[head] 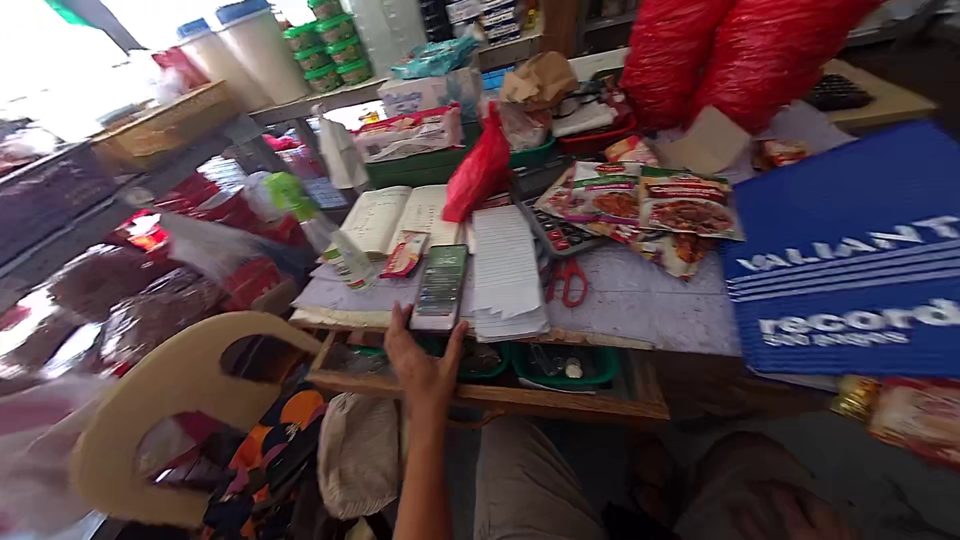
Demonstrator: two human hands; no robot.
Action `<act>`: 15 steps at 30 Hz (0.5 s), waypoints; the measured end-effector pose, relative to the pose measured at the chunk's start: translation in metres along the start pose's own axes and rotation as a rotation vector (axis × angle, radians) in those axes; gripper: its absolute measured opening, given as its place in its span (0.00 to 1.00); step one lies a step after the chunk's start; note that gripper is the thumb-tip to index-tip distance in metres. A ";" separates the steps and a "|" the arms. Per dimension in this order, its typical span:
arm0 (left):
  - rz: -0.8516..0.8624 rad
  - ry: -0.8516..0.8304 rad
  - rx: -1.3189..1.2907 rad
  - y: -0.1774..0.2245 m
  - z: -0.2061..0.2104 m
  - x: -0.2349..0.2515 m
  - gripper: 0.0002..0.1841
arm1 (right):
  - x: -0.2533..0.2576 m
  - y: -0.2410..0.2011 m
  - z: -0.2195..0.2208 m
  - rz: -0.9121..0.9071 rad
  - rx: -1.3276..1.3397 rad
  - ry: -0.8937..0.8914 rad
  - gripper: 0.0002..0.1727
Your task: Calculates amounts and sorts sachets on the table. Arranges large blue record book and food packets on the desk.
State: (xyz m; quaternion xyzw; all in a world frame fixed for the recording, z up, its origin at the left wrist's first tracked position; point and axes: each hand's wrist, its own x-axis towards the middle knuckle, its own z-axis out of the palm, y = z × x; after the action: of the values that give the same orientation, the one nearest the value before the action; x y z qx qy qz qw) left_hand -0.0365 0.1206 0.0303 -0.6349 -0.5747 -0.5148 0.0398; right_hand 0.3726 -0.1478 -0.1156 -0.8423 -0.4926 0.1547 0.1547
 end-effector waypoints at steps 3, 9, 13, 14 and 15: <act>0.036 -0.034 -0.025 -0.003 0.000 0.000 0.59 | 0.001 0.011 0.005 -0.040 0.236 0.133 0.22; 0.025 -0.048 -0.042 0.002 0.000 0.001 0.60 | 0.024 0.011 -0.037 0.558 1.426 0.334 0.28; 0.040 -0.037 -0.011 0.000 0.001 0.003 0.59 | 0.032 0.013 -0.054 0.501 1.251 0.310 0.21; 0.049 -0.038 0.000 0.000 0.001 0.003 0.59 | 0.029 0.019 -0.052 0.411 0.994 0.224 0.19; 0.059 -0.039 0.004 0.000 0.000 0.002 0.58 | 0.026 0.026 -0.051 0.334 0.712 0.105 0.23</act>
State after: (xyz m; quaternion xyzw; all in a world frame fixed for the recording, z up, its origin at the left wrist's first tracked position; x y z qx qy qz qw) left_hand -0.0366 0.1221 0.0312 -0.6615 -0.5572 -0.5000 0.0450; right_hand 0.4262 -0.1431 -0.0836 -0.8112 -0.2558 0.2958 0.4349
